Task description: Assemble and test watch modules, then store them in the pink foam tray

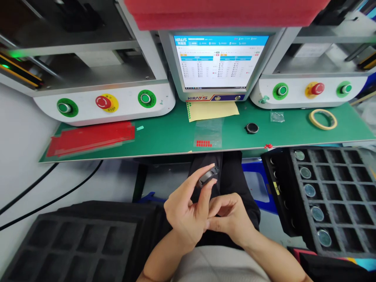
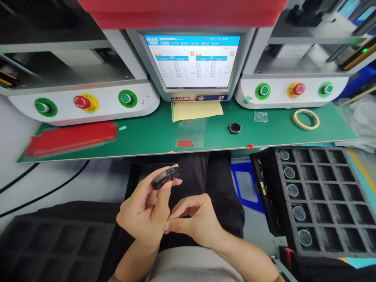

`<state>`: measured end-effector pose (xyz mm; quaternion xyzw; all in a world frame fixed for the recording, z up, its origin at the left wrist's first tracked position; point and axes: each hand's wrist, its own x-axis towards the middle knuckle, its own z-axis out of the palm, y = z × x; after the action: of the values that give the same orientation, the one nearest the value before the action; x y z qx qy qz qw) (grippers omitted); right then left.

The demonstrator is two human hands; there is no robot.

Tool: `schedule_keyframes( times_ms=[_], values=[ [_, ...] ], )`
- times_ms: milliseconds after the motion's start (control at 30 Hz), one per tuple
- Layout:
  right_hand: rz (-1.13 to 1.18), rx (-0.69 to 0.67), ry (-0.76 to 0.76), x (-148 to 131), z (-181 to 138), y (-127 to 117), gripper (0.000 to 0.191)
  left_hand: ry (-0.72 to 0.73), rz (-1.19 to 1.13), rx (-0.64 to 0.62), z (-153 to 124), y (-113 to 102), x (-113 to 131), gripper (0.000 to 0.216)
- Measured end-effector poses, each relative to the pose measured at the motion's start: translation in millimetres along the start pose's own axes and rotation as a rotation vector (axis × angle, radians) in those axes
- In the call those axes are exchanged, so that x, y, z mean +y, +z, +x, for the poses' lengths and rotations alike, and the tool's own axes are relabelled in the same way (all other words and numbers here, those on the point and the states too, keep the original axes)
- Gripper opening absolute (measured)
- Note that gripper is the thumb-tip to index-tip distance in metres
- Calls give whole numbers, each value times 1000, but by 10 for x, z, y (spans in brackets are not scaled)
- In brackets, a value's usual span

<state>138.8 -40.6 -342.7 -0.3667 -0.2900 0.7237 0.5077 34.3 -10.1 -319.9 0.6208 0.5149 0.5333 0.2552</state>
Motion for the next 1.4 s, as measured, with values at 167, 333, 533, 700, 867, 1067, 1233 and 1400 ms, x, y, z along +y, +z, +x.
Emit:
schedule_keyframes(
  times_ms=[167,333,533,700,867,1067,1233,1400],
  values=[
    [117,-14,125,89,53,-1,40,-40,8,-22,-25,-19,18,29],
    [-42,-154,128,13,68,-180,37,26,-55,-99,-13,-33,-20,33],
    [-409,312,-306,-282,-10,-428,14,-426,-551,-146,34,67,-37,15],
    [-429,252,-399,-329,-31,-416,13,-716,-719,-295,62,134,5,21],
    [-513,265,-449,-371,38,-471,14,-802,-704,-312,60,184,-7,24],
    [-739,412,-510,-353,66,-665,8,-848,-633,-372,61,229,-70,27],
    [-975,505,-532,-319,79,-872,8,-861,-590,-458,65,205,-140,30],
    [-1256,697,-637,-541,105,-1181,11,-858,-567,-476,62,206,-208,30]
  ],
)
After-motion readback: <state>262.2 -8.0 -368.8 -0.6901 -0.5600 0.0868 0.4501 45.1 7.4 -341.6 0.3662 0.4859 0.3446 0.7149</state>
